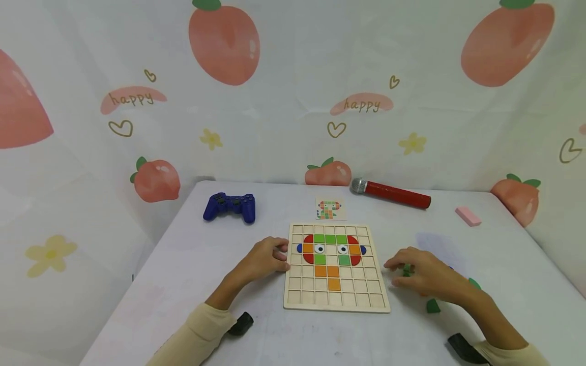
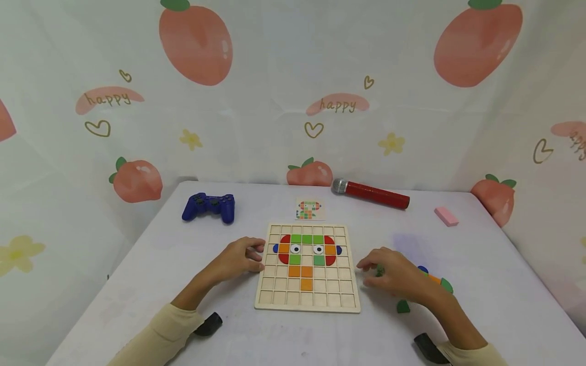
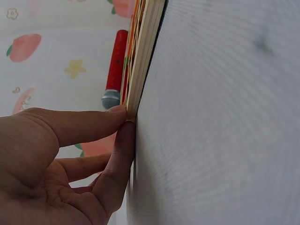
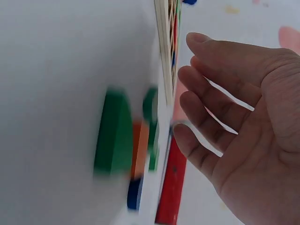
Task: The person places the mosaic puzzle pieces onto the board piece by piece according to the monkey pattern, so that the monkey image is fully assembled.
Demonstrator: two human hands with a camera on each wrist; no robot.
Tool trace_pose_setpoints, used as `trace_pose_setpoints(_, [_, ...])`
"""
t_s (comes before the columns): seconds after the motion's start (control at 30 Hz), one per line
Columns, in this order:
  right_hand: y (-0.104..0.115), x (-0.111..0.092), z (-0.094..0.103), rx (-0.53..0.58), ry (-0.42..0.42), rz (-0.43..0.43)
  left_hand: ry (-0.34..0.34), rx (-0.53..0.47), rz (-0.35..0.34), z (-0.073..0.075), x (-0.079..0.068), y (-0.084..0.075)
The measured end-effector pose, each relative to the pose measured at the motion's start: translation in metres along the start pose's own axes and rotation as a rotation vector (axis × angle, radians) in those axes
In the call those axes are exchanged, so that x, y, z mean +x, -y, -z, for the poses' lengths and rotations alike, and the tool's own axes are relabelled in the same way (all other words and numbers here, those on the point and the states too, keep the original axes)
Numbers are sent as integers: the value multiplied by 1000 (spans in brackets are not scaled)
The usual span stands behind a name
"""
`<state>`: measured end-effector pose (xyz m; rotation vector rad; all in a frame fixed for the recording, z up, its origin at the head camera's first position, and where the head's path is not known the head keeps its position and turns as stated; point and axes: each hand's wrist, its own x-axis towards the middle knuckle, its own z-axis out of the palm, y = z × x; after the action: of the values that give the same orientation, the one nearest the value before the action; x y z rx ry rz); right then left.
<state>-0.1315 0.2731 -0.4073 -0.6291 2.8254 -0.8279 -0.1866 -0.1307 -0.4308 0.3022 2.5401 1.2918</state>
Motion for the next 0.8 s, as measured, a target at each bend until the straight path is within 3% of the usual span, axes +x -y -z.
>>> trace_pose_setpoints(0.2, [-22,-16,14,-5,-10,-129,0,-2,-6,0,0,1])
trace_pose_setpoints(0.5, [-62,-44,29,-83,-83,-192,5,0,-5,0,2,2])
trace_pose_setpoints(0.8, [-90,-61,44,-91,-71,-304,4,6,0,1,0,0])
